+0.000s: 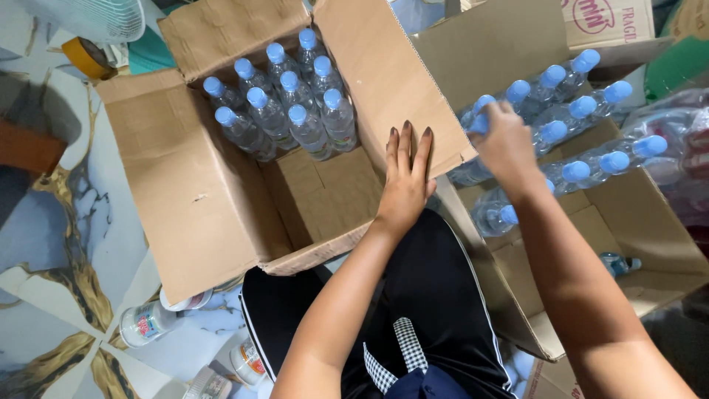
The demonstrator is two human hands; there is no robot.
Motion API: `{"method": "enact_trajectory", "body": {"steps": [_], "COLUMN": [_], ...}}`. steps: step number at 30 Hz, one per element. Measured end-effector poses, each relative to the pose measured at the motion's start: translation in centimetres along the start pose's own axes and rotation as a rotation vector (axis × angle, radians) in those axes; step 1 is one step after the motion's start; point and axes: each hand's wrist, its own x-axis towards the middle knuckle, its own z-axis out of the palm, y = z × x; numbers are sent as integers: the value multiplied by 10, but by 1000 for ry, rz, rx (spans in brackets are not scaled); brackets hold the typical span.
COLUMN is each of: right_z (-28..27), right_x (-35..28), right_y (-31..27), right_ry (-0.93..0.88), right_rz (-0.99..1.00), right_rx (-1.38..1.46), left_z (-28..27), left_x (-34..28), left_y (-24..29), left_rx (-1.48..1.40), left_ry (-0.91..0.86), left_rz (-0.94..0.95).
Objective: The person places water bottles into cardboard boxes and rearranges them to fit inside.
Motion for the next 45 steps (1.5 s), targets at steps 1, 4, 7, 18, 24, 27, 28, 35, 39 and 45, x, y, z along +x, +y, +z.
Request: {"method": "enact_trajectory", "body": {"steps": [1, 4, 7, 18, 24, 27, 28, 35, 39, 45], "right_z": [9, 28, 45, -43, -9, -8, -10, -58, -92, -131], "right_x": [-4, -5, -12, -106, -148, -145, -143, -124, -114, -96], "right_y": [4, 12, 20, 56, 68, 64, 60, 24, 2, -33], "right_ry": [38, 27, -56, -150, -265, -167, -157, -123, -94, -52], "right_rz": [-70, -69, 5, 124, 204, 164, 153, 212, 183, 190], "right_rx": [64, 139, 139, -90, 56, 78, 73, 9, -1, 49], "left_z": [1, 4, 10, 34, 44, 39, 37, 56, 62, 37], "left_x": [0, 1, 0, -1, -17, -31, -38, -71, -71, -44], "left_y": [0, 1, 0, -2, 37, 63, 69, 77, 82, 101], "left_rx": [3, 45, 117, 324, 370, 256, 205, -59, -328, -573], "left_ry": [-10, -26, -43, -23, 31, 6, -29, -249, -329, -432], "left_rz": [-11, -14, -6, 38, 91, 198, 211, 3, -95, -333]}}
